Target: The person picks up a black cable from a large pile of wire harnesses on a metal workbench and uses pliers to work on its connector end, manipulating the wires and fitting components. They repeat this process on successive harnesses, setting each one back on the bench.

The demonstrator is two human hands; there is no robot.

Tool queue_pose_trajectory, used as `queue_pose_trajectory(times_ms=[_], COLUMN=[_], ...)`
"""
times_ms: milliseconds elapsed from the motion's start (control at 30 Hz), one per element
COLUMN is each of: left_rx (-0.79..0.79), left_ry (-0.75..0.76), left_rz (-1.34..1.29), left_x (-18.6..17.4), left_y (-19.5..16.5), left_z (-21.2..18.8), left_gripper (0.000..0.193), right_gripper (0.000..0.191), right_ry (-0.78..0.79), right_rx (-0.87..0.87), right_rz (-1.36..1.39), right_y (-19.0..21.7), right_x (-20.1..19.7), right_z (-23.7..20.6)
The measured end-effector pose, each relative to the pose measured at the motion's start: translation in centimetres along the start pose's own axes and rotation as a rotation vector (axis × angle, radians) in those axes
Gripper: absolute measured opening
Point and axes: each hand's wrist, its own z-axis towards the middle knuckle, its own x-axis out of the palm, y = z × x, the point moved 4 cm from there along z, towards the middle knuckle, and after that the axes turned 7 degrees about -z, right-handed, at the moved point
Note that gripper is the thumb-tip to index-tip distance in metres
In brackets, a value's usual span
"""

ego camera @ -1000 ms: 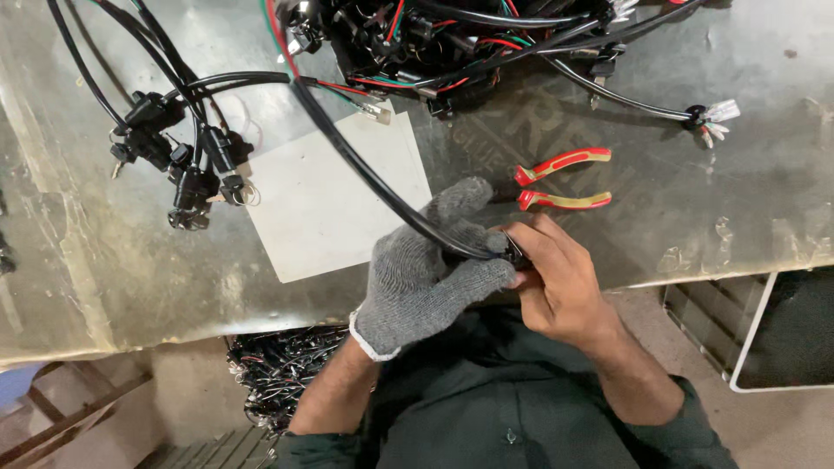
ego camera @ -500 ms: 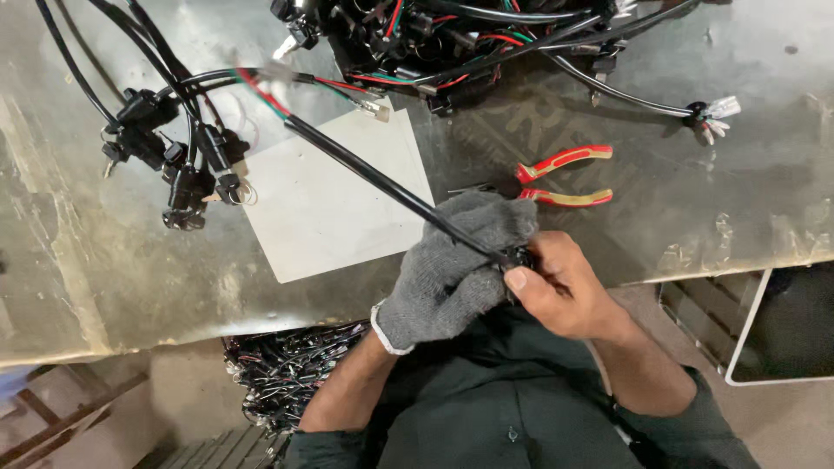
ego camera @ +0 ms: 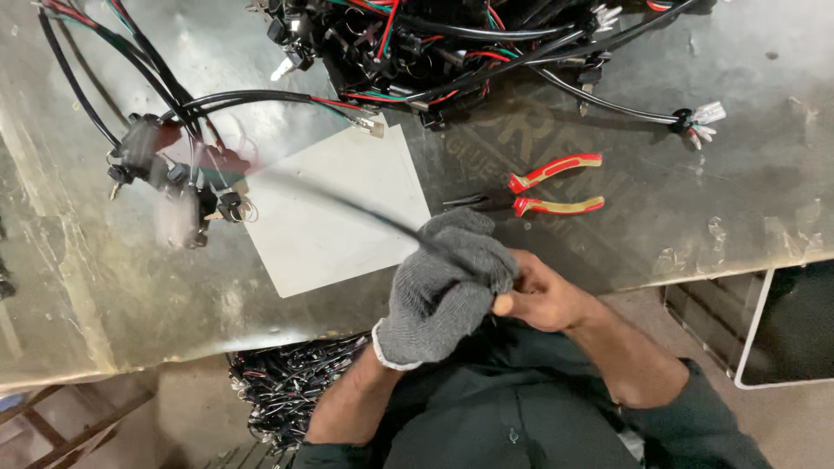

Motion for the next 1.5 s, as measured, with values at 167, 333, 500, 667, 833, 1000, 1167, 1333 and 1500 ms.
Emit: queue_pose_trajectory(times_ms=[167, 333, 500, 667, 833, 1000, 1167, 1333, 1500], left_rx=[-0.081, -0.144, -0.034, 0.129, -0.024, -0.441, 0.100, -0.233, -0.438], left_ry=[-0.139, -0.212, -0.397, -0.201, 0.038, -0.225, -0.241, -0.237, 0.057], left_rz=[0.084, -0.140, -0.054, 0.170, -0.029, -0.465, 0.420, -0.016, -0.442], left_x=[-0.2, -1.2, -2.4, -1.1, 0.5, 1.8, 2.2, 1.5, 1.1], left_y=[1.6, 2.7, 2.6, 1.4, -0.3, -0.4, -1.2, -0.5, -2.2], left_z=[0.8, -0.6, -2.4, -2.0, -0.7, -2.0, -3.4, -3.7, -2.7], left_gripper=[0.027, 0.037, 0.032, 0.023, 0.021, 0.045, 0.040, 0.049, 0.077], right_gripper=[0.058, 0.070, 0.074, 0.058, 0.047, 0.027, 0.030, 0.032, 0.030], right_ry=[-0.584, -0.449, -0.522, -0.620, -0.524, -0.616, -0.507, -0.417, -0.266], right_rx=[-0.144, -0.450, -0.156, -0.063, -0.196, -0.141, -0.276, -0.119, -0.316], right_rz=[-0.362, -0.995, -2.024, -1.758, -0.063, -0.844, -1.376, -1.656, -1.526], right_y=[0.7, 7.8, 11.2, 9.3, 8.0, 9.0, 10.6, 11.0, 11.4], right_x=[-0.3, 2.2, -1.4, -4.2, -2.9, -0.1, 1.0, 0.3, 0.2], right_z=[2.1, 3.7, 2.4, 0.4, -1.3, -0.2, 1.5, 2.7, 3.3])
